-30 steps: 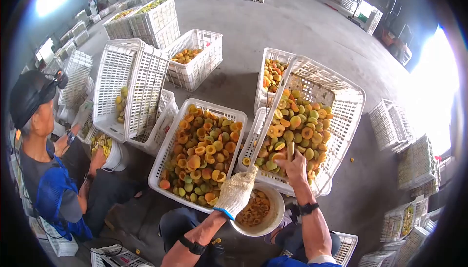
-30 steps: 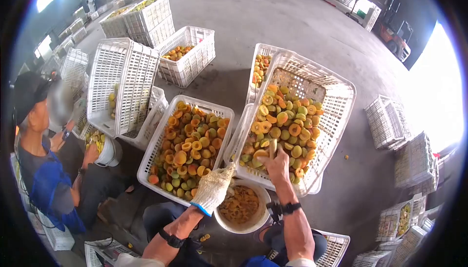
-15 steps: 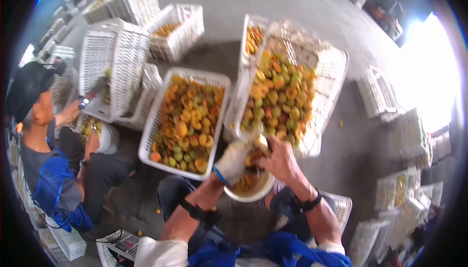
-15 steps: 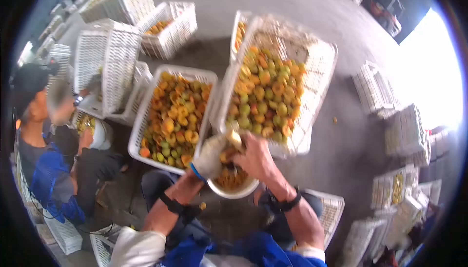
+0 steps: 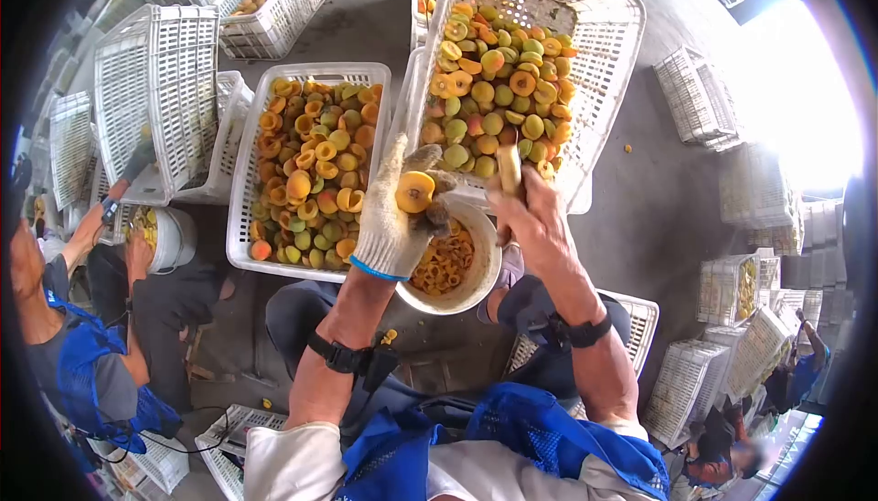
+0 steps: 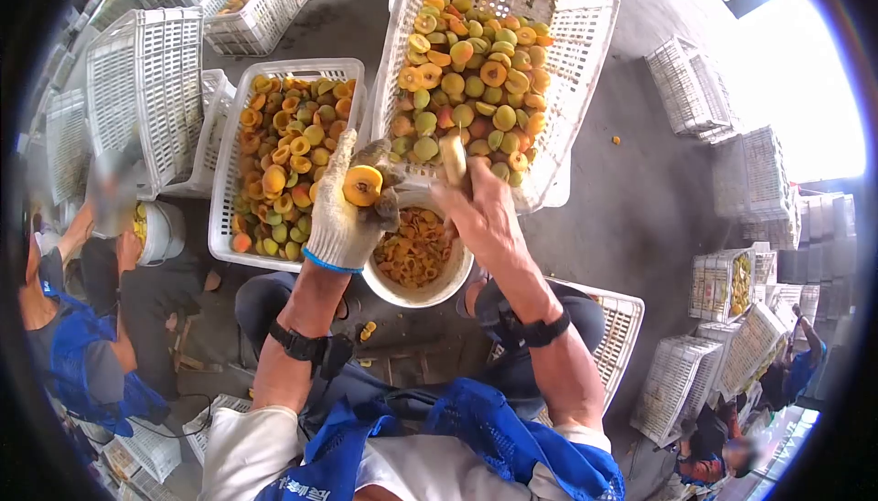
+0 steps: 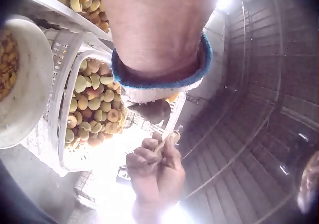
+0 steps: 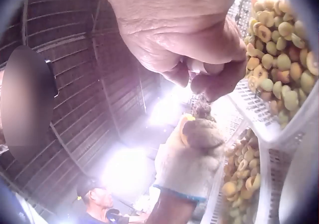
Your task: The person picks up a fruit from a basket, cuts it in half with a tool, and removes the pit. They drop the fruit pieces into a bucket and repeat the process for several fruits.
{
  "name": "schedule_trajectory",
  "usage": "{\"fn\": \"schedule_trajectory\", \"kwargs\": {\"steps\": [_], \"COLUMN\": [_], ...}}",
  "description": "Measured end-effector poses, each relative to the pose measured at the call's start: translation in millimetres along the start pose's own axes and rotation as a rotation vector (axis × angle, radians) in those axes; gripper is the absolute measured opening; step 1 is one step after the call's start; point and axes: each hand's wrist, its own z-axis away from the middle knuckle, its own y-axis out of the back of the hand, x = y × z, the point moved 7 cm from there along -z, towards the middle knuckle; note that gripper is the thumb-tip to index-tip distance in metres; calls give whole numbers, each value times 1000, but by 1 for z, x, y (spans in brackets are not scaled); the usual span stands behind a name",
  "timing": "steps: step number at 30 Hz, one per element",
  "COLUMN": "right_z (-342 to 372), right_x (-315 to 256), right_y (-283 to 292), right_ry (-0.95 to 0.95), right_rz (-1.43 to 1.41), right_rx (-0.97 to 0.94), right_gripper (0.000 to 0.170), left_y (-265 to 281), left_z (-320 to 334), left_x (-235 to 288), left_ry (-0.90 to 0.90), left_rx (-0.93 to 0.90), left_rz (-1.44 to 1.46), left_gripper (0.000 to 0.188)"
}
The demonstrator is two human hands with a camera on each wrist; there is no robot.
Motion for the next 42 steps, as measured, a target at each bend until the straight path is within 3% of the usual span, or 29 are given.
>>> {"fn": "schedule_trajectory", "kwargs": {"steps": [4, 6, 7, 9, 12, 14, 18, 22, 25, 27, 28, 30, 33, 35, 36, 37, 38, 39, 40, 41, 42], "right_z": [28, 34, 35, 31, 28, 30, 31, 34, 30, 28, 28, 27, 28, 33, 29, 27, 28, 27, 28, 26, 25], "right_x": [15, 0, -4, 4, 11, 9, 10, 6, 14, 16, 17, 24, 25, 36, 36, 36, 40, 39, 40, 41, 40], "right_y": [-16, -24, -29, -36, -45, -49, -53, -59, -63, -66, -67, -70, -74, -67, -70, -67, -66, -65, -60, -58, -56], "right_ry": [-81, 260, 307, 252, 215, 377, 399, 546, 572, 579, 579, 572, 464, 455, 474, 406, 349, 346, 319, 306, 275], "right_rz": [-41, 475, 498, 552, 716, 791, 887, 1124, 1229, 1320, 1319, 1390, 1407, 1349, 1280, 1209, 1133, 1048, 976, 956, 941], "right_rx": [-90, -3, -1, -4, 10, 86, 189, 244, 263, 251, 249, 211, 130, 112, 86, 90, 79, 72, 63, 77, 94], "right_gripper": [32, 29, 30, 31, 34, 37, 40, 43, 43, 40, 40, 42, 37, 30, 23, 19, 15, 16, 18, 20, 23], "left_y": [9, 10, 8, 4, 10, 11, 16, 21, 44, 54, 63, 69, 74, 90, 43, 52, 46, 28, 20, 18, 14], "left_z": [-7, -11, -13, -13, -19, -20, -23, -19, -28, -32, -38, -39, -42, -54, -14, -21, -17, -9, -6, -6, -7], "left_x": [-8, -15, -20, -20, -22, -23, -23, -30, -48, -44, -51, -43, -47, -61, -39, -47, -43, -35, -31, -26, -22], "left_ry": [106, 109, 114, 82, 49, 47, -23, 61, -26, -401, -400, -566, -576, -598, -493, -526, -738, -958, -956, -974, -903], "left_rx": [-1, -4, -5, 115, 29, 54, 81, 77, 101, 130, 132, 212, 211, 191, 142, 151, 158, 262, 292, 211, 201], "left_rz": [128, 126, 123, 185, 188, 182, 141, 124, -80, -363, -363, -649, -689, -944, -734, -706, -1216, -1598, -1603, -1340, -1357], "left_gripper": [46, 43, 43, 39, 36, 36, 37, 43, 35, 25, 25, 23, 22, 24, 27, 28, 34, 52, 61, 66, 64]}}
